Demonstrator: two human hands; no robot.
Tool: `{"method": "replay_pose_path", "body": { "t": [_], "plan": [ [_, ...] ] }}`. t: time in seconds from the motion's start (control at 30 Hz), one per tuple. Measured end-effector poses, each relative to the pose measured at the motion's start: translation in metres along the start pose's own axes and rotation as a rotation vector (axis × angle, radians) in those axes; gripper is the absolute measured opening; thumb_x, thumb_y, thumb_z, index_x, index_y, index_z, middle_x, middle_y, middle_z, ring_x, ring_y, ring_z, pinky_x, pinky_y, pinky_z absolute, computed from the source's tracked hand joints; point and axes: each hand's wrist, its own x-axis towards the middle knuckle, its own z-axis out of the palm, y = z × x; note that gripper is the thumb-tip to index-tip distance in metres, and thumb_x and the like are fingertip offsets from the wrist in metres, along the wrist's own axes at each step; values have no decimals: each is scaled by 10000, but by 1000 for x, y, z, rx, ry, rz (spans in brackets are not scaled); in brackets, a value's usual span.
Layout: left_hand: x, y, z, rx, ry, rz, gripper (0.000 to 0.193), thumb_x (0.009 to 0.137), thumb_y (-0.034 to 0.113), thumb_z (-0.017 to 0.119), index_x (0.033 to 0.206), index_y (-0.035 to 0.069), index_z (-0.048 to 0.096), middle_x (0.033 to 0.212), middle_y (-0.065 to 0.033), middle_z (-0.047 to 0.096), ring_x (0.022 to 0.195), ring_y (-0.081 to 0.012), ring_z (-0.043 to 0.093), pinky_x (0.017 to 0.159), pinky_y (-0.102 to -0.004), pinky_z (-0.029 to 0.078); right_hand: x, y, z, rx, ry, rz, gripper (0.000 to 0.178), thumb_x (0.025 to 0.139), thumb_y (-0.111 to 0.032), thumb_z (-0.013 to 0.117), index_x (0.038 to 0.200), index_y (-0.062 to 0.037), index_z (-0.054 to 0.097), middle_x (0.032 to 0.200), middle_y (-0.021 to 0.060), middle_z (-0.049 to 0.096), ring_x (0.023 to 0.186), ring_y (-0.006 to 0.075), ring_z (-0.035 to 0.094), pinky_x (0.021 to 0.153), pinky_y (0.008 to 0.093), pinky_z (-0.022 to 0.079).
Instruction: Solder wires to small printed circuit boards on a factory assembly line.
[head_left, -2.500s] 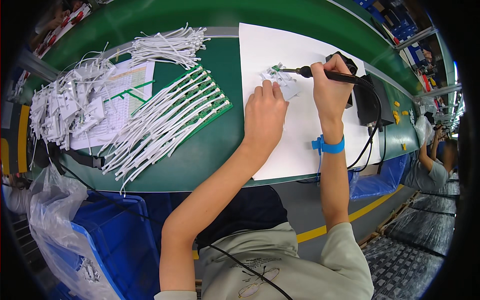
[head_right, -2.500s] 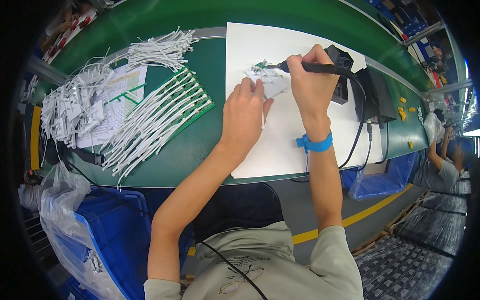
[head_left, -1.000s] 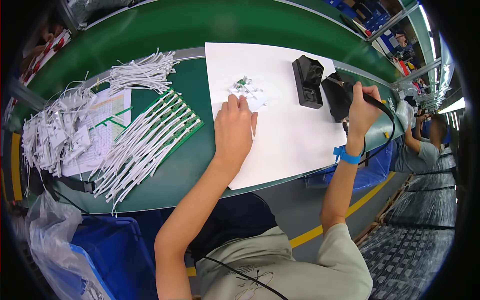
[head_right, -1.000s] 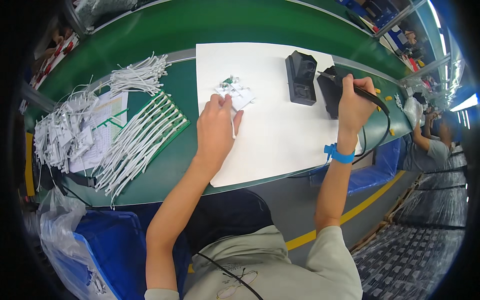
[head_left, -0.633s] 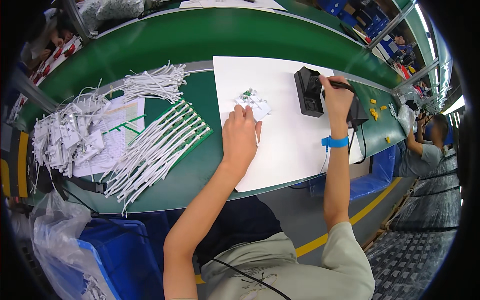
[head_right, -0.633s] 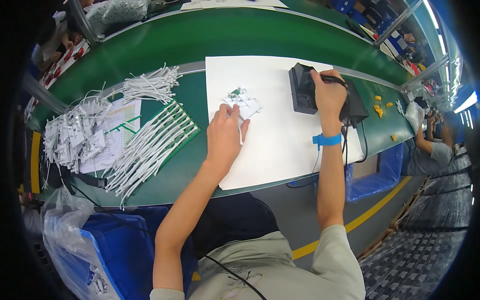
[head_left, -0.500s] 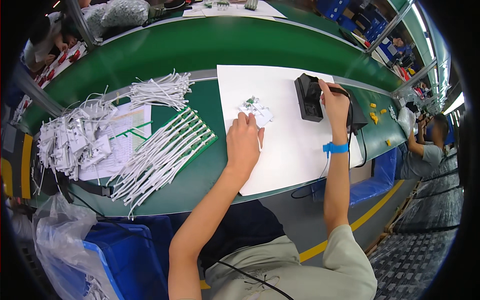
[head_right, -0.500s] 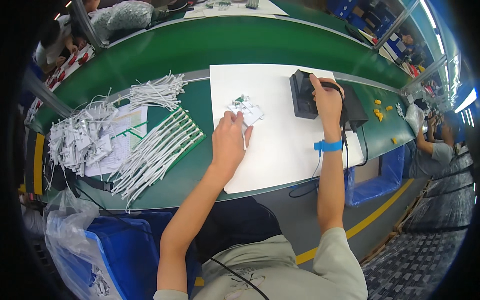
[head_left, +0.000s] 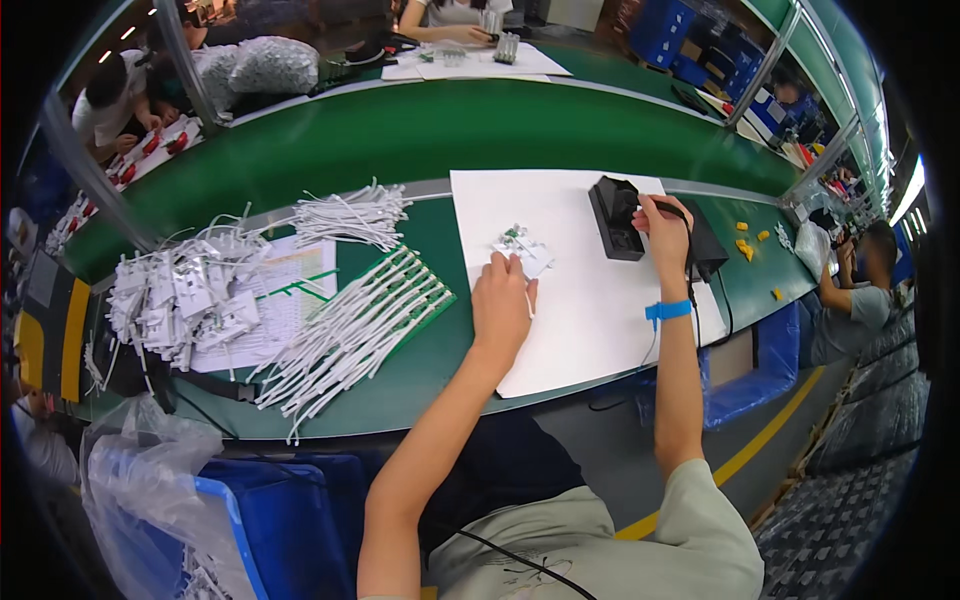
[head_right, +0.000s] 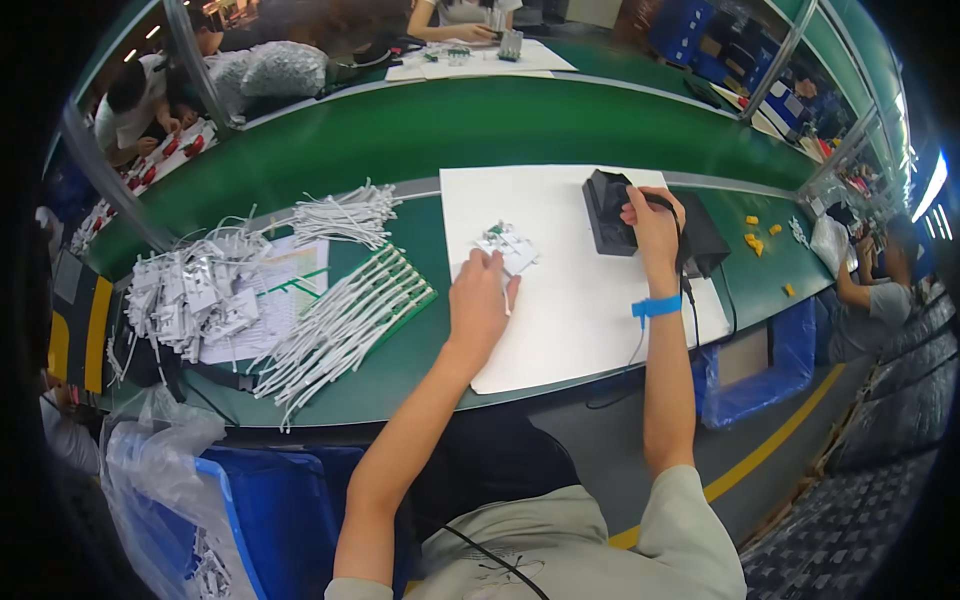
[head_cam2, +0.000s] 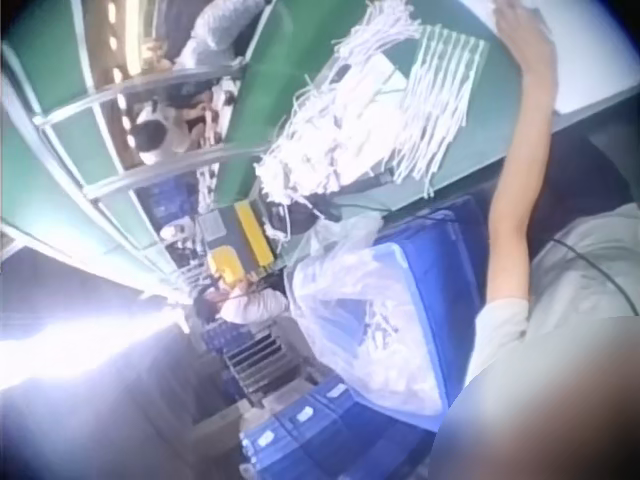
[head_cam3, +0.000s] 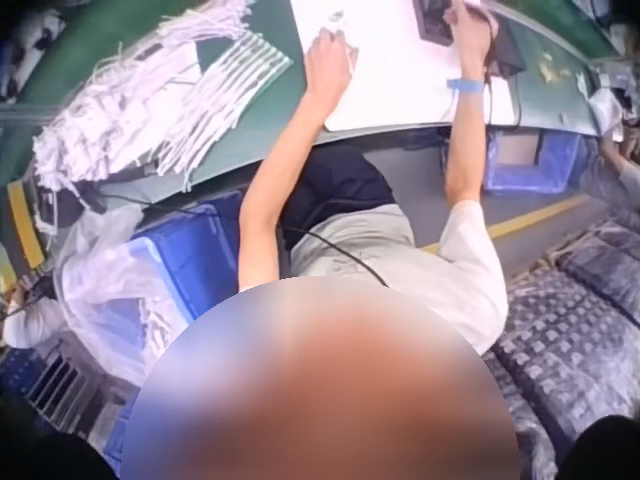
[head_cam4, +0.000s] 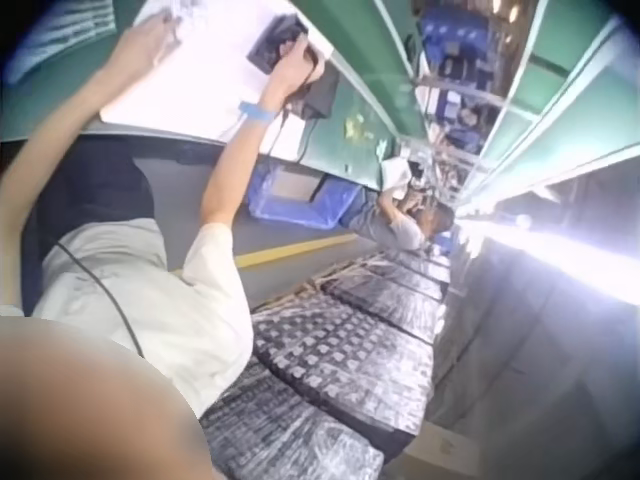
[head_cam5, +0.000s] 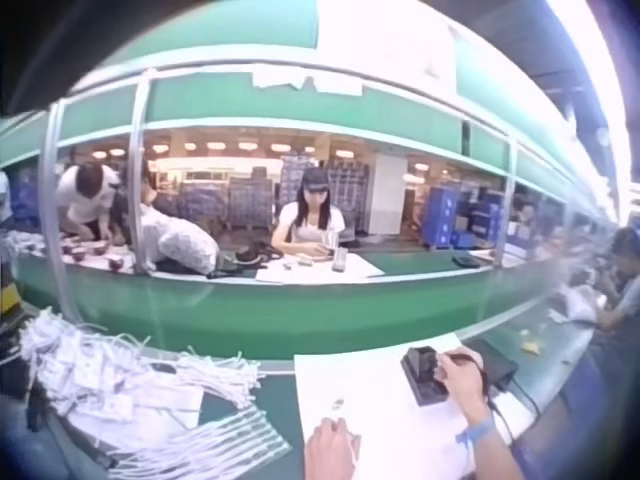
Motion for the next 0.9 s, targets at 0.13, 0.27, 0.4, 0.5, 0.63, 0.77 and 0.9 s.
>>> {"method": "replay_pose_path", "body": {
  "t": [0.13,0.27,0.4,0.5,0.63,0.77,0.9],
  "plan": [
    [0,-2,2,-24,39,22,372,860,152,714,1149,-61,620,1017,-188,561,901,-348,610,753,-438,528,-18,19,2,-47,84,52,361,882,-200,764,1061,41,563,739,81,679,595,118,616,566,243,486],
    [-1,-6,3,-56,0,33,321,872,120,690,1130,-59,622,1019,-193,558,923,-361,614,763,-452,529,-74,29,23,-199,-232,-5,409,855,-163,763,1142,22,537,736,45,609,620,125,570,573,276,474],
    [9,-18,-11,-117,-98,9,286,904,171,650,1093,-41,682,1024,-230,639,926,-394,649,819,-450,537,-122,9,53,-415,-516,-257,721,791,-234,807,1365,55,481,1089,175,574,986,277,573,837,362,496],
    [30,-22,-36,-182,-162,-143,268,916,186,627,1042,-30,721,973,-245,695,952,-400,659,833,-448,540,-133,-10,69,-594,-501,-297,776,771,-293,829,1340,102,478,1094,209,561,1013,332,554,870,402,483],
    [65,9,-76,-832,-250,-332,632,911,279,698,1398,-57,475,1270,-232,631,1110,-264,653,879,-338,539,-138,-13,86,-681,-438,-363,790,753,-336,842,1281,141,499,1105,240,551,1036,369,534,898,427,466],
    [47,58,-142,-1127,-453,-109,820,968,292,651,1565,-17,182,1463,-219,477,1168,-251,620,910,-326,534,-127,-6,102,-646,-441,-461,616,782,-295,821,1236,46,582,1179,219,586,1079,398,534,897,466,461],
    [27,80,-239,-1395,-527,181,510,999,240,599,1408,-34,467,1233,-190,641,1007,-193,659,854,-302,536,-133,-8,99,-545,-407,-487,427,823,-249,782,1182,-54,657,1211,189,626,1107,373,555,894,468,476]
  ]
}}
